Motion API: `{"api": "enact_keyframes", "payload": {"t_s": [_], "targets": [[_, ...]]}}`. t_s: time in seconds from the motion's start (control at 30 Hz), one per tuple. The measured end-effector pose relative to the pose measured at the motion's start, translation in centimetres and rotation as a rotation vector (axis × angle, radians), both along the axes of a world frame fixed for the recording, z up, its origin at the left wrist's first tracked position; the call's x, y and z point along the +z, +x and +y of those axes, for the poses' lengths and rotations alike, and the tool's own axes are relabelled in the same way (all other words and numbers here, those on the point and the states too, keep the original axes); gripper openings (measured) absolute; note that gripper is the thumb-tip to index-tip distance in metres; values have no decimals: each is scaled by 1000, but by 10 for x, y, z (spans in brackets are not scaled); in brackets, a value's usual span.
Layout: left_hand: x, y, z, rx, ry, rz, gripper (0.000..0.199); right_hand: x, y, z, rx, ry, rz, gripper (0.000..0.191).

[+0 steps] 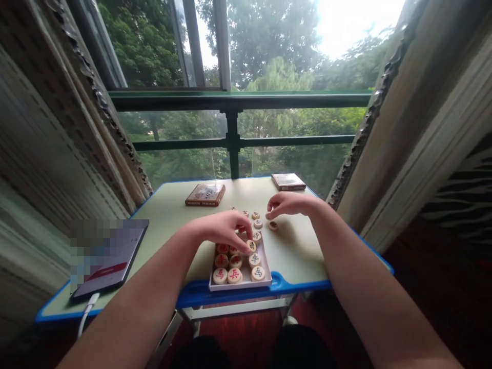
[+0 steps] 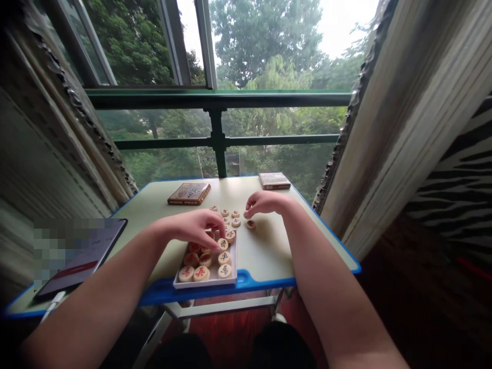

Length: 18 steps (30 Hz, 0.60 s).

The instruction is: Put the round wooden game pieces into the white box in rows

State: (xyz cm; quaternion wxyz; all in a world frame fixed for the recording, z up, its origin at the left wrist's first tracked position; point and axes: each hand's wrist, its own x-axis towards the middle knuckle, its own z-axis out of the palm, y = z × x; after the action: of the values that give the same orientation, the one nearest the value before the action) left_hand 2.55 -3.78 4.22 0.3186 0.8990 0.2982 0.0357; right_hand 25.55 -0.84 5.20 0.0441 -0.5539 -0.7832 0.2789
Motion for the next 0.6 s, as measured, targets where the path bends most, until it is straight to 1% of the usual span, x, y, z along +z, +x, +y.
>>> {"api": "enact_keyframes", "payload": {"t_s": [0.23, 0.43, 0.6], "targets": [[-10, 2, 4, 2, -23, 29, 39, 1, 2, -1, 13, 17, -11, 40], [-12, 3, 7, -8, -33, 49, 40, -3, 3, 3, -9, 28, -30, 40], [-12, 2, 5, -17, 12, 70, 38, -3, 4, 3, 18, 37, -39, 39]]}}
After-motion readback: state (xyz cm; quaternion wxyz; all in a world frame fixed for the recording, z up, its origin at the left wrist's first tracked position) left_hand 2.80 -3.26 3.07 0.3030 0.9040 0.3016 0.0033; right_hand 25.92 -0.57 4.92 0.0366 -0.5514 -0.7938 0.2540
